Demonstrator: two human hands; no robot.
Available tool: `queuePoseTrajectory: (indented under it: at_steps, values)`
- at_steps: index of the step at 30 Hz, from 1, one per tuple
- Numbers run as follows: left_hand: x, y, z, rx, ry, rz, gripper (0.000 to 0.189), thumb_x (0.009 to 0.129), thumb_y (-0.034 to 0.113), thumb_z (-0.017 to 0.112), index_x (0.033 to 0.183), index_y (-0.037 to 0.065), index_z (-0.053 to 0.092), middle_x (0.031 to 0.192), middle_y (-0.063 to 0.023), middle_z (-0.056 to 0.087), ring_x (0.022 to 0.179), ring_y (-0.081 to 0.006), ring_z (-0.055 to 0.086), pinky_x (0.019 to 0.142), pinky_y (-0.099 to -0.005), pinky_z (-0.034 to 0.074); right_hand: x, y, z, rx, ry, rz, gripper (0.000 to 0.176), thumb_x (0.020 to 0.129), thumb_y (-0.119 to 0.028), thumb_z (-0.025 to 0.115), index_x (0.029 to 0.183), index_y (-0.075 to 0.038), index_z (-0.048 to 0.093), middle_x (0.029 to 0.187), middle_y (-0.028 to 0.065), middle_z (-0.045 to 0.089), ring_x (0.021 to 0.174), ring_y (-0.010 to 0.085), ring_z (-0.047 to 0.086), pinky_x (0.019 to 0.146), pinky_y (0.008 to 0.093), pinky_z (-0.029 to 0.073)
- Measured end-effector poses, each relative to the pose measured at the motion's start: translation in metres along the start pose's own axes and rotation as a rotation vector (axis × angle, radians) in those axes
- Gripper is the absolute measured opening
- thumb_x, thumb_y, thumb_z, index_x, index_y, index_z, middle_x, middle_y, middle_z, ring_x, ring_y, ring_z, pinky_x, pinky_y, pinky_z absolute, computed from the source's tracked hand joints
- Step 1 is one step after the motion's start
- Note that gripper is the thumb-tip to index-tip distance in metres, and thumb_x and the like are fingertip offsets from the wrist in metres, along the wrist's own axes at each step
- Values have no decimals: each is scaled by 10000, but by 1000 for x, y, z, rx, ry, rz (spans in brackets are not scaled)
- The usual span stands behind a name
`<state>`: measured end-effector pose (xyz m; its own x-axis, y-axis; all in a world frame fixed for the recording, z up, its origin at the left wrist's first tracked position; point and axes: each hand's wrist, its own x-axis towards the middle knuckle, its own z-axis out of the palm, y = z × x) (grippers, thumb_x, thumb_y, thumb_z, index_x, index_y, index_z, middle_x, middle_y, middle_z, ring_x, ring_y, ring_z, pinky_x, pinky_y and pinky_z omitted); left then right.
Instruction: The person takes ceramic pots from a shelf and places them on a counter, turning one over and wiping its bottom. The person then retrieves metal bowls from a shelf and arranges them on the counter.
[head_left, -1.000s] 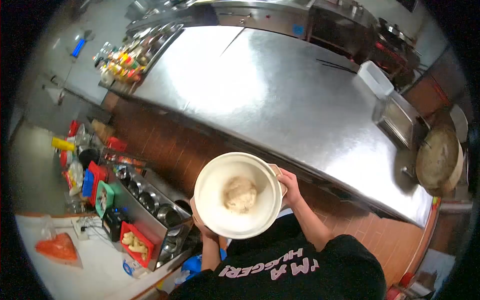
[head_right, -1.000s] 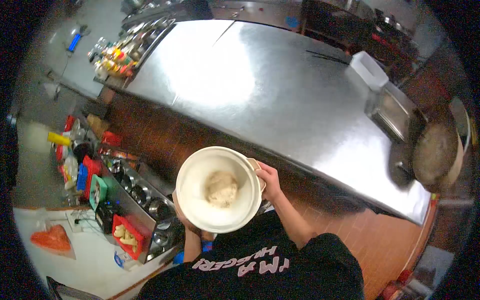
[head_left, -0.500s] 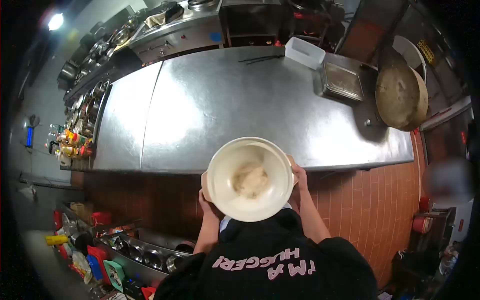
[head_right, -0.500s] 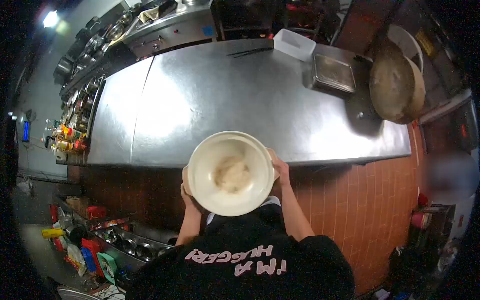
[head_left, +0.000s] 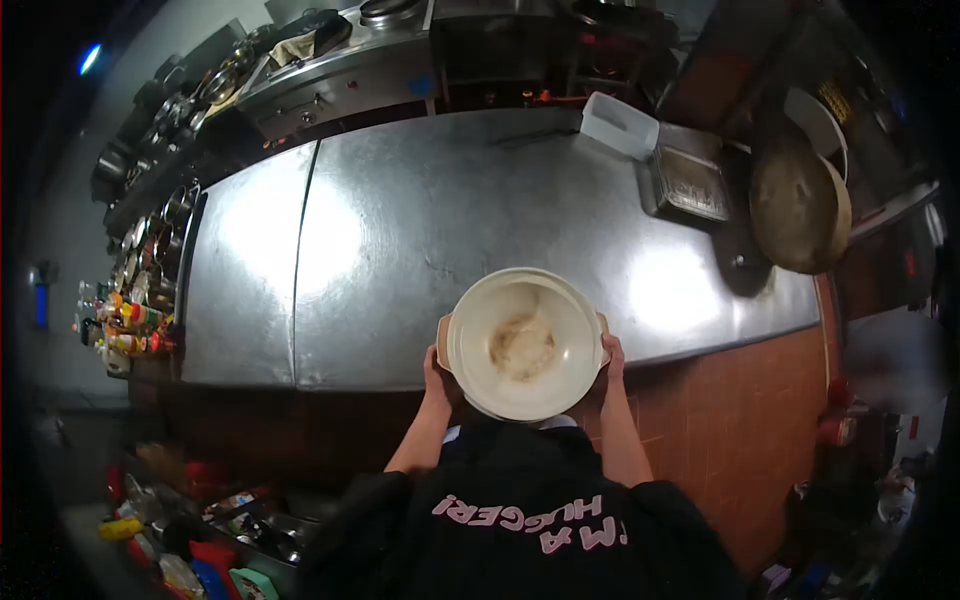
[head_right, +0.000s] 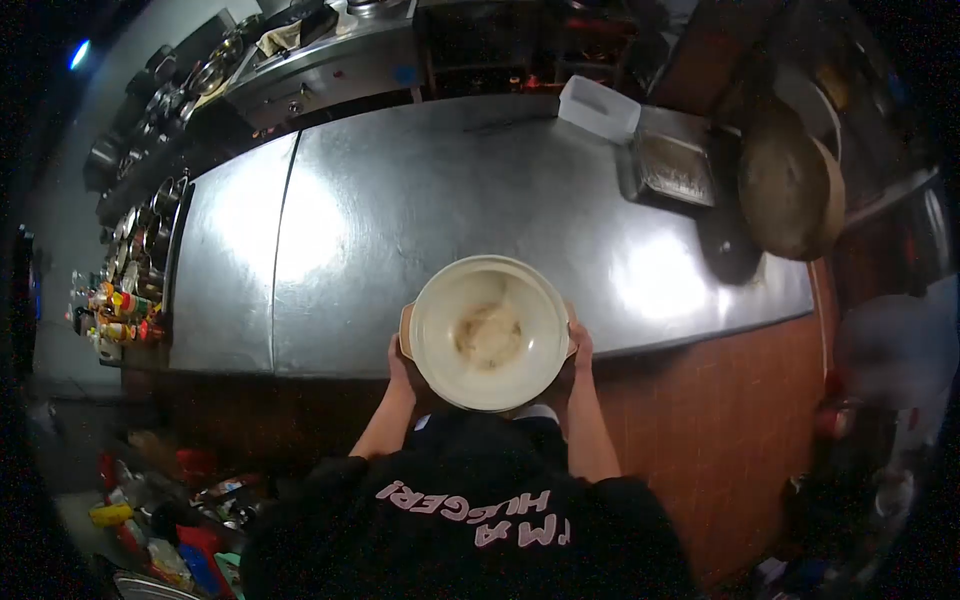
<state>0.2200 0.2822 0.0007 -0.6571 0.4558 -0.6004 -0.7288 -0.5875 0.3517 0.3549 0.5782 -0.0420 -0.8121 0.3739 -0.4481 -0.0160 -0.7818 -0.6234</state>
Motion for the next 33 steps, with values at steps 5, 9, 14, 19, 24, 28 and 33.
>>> queuePoseTrajectory:
  at_steps: [5,9,14,19,24,28,33]
  values:
    - [21,16,-8,-50,-106,-78,525,868,457,364,1213,95,521,1158,-109,577,1070,-276,544,926,-426,432,21,1,1,-143,101,-144,391,797,-292,529,1004,34,586,903,156,640,772,248,644,710,326,540]
    - [53,23,-24,38,-69,24,539,868,470,369,1230,95,507,1182,-106,566,1079,-267,542,941,-428,423,42,15,11,-64,107,-44,383,793,-307,536,1005,10,578,920,140,630,796,230,632,723,326,529]
    - [88,38,7,121,-111,98,507,876,434,389,1222,86,513,1162,-96,577,1069,-253,549,926,-401,437,66,-16,55,57,139,-106,499,761,-346,549,1123,-3,525,1030,138,604,891,259,615,749,366,523]
    - [113,54,26,206,-101,150,454,889,383,393,1172,61,545,1089,-91,609,977,-232,596,844,-361,487,90,-25,77,-41,242,-110,562,745,-333,545,1185,15,497,1031,139,606,889,270,617,774,373,524]
    - [131,60,18,203,-13,76,437,891,389,392,1146,74,555,1051,-83,622,939,-219,608,818,-359,494,106,-20,72,-15,136,-74,521,743,-343,551,1139,-5,532,1002,127,622,888,259,616,786,371,518]
    - [156,57,-6,265,-149,194,454,896,394,396,1187,72,531,1091,-85,603,976,-220,593,845,-361,482,107,-22,74,-6,154,-62,506,738,-357,569,1113,-18,545,994,119,626,878,250,615,780,353,508]
    - [155,68,-15,338,-79,263,466,911,331,438,1286,55,447,1209,-97,541,1082,-221,544,911,-344,445,116,-14,62,-67,167,-29,536,734,-372,540,1149,-33,532,1007,127,624,887,250,615,796,350,500]
